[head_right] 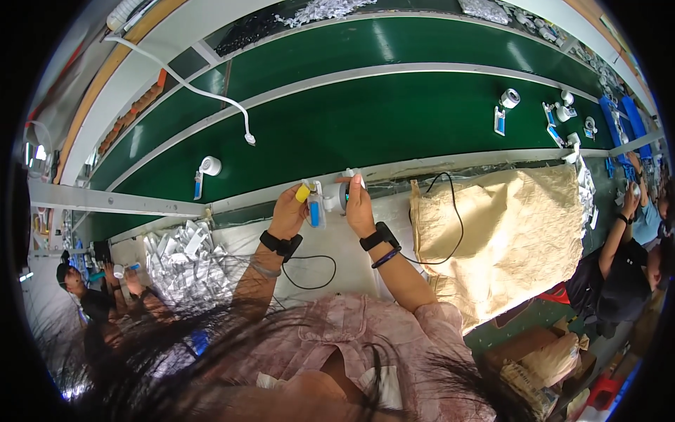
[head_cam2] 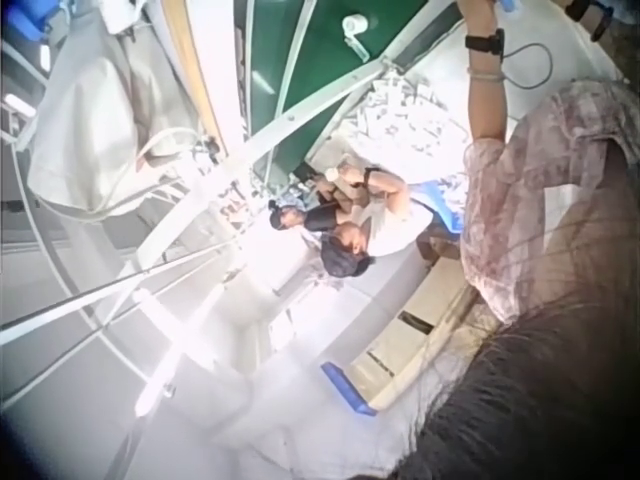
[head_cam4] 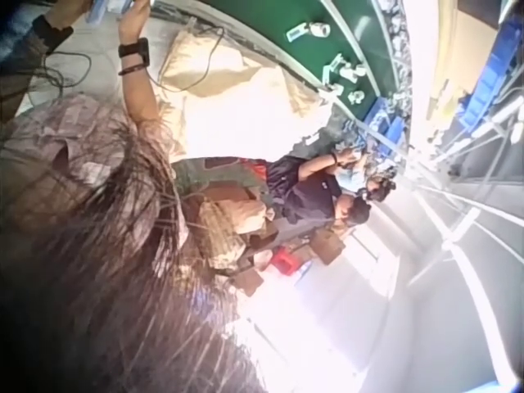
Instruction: Assembling small blue and yellow electronic components on a factory production line.
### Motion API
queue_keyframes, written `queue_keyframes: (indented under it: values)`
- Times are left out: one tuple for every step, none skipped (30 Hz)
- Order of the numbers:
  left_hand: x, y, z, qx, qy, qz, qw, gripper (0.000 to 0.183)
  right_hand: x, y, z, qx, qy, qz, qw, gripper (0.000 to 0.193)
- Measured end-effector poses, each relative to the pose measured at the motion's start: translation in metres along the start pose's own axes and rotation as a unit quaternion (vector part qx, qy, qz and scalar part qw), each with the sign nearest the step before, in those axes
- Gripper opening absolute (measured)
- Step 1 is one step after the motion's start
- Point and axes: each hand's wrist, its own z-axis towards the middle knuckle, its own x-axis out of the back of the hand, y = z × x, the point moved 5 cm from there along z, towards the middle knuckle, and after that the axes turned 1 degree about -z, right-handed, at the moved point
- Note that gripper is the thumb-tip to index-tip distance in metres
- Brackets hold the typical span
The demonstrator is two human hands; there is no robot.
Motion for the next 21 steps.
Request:
queue_keyframes:
  values:
    - [-0.0002, -0.0004, 0.0006, -0.004, -0.002, -0.005, 1.000, 0.032, 0.0008, 0.0001, 0.0006, 0.004, 0.004, -0.001, 1.000, 0.071]
    - [0.0016, -0.0008, 0.0009, -0.004, -0.002, -0.005, 1.000, 0.032, 0.0006, -0.0012, 0.0007, 0.010, 0.008, -0.002, 1.000, 0.072]
    - [0.0025, -0.0011, 0.0010, -0.004, -0.014, -0.012, 1.000, 0.032, 0.0001, -0.0018, 0.0002, 0.010, 0.007, -0.002, 1.000, 0.072]
    - [0.0033, -0.0017, 0.0010, -0.003, -0.025, -0.019, 0.999, 0.032, -0.0006, -0.0019, -0.0005, 0.006, 0.003, 0.002, 1.000, 0.071]
    - [0.0024, -0.0013, 0.0012, -0.003, -0.026, -0.019, 0.999, 0.032, -0.0003, -0.0018, -0.0006, 0.003, -0.001, 0.005, 1.000, 0.071]
    - [0.0025, -0.0012, 0.0013, 0.000, -0.018, -0.014, 1.000, 0.032, 0.0001, 0.0001, 0.0000, 0.003, 0.000, 0.005, 1.000, 0.071]
    - [0.0026, -0.0012, 0.0015, 0.003, -0.011, -0.010, 1.000, 0.031, 0.0004, 0.0025, 0.0010, 0.005, 0.001, 0.001, 1.000, 0.071]
    - [0.0037, -0.0017, 0.0016, 0.003, -0.010, -0.010, 1.000, 0.031, -0.0002, 0.0021, 0.0013, 0.008, 0.002, -0.002, 1.000, 0.071]
    - [0.0045, -0.0017, 0.0018, -0.002, -0.015, -0.017, 1.000, 0.031, -0.0004, 0.0019, 0.0012, 0.008, 0.002, -0.002, 1.000, 0.071]
    - [0.0052, -0.0016, 0.0019, -0.006, -0.020, -0.023, 1.000, 0.031, -0.0005, 0.0015, 0.0010, 0.010, 0.001, -0.004, 1.000, 0.071]
    - [0.0053, -0.0014, 0.0022, -0.006, -0.020, -0.023, 1.000, 0.031, -0.0004, 0.0013, 0.0011, 0.011, 0.000, -0.007, 1.000, 0.070]
    - [0.0060, -0.0013, 0.0026, -0.002, -0.015, -0.016, 1.000, 0.030, -0.0005, 0.0021, 0.0015, 0.011, 0.001, -0.007, 1.000, 0.070]
    - [0.0065, -0.0012, 0.0028, 0.001, -0.010, -0.009, 1.000, 0.030, -0.0008, 0.0019, 0.0019, 0.019, 0.003, -0.014, 1.000, 0.070]
    - [0.0064, -0.0013, 0.0026, 0.001, -0.010, -0.009, 1.000, 0.030, -0.0008, 0.0023, 0.0021, 0.027, 0.004, -0.021, 0.999, 0.070]
    - [0.0059, -0.0011, 0.0024, -0.003, -0.011, -0.019, 1.000, 0.030, -0.0008, 0.0034, 0.0023, 0.026, 0.004, -0.021, 0.999, 0.070]
    - [0.0056, -0.0006, 0.0022, -0.006, -0.013, -0.030, 0.999, 0.030, -0.0009, 0.0044, 0.0025, 0.026, 0.003, -0.015, 1.000, 0.070]
    - [0.0058, -0.0007, 0.0022, -0.006, -0.013, -0.030, 0.999, 0.030, -0.0010, 0.0040, 0.0026, 0.026, 0.002, -0.010, 1.000, 0.070]
    - [0.0059, -0.0006, 0.0022, -0.006, -0.016, -0.034, 0.999, 0.030, -0.0010, 0.0035, 0.0025, 0.026, 0.002, -0.010, 1.000, 0.070]
    - [0.0060, -0.0004, 0.0021, -0.006, -0.019, -0.038, 0.999, 0.030, -0.0009, 0.0025, 0.0021, 0.033, 0.003, -0.015, 0.999, 0.070]
    - [0.0066, -0.0002, 0.0017, -0.006, -0.018, -0.038, 0.999, 0.030, -0.0011, 0.0000, 0.0016, 0.039, 0.003, -0.019, 0.999, 0.070]
    - [0.0071, -0.0001, 0.0012, -0.005, -0.019, -0.039, 0.999, 0.030, -0.0014, -0.0017, 0.0010, 0.039, 0.002, -0.019, 0.999, 0.070]
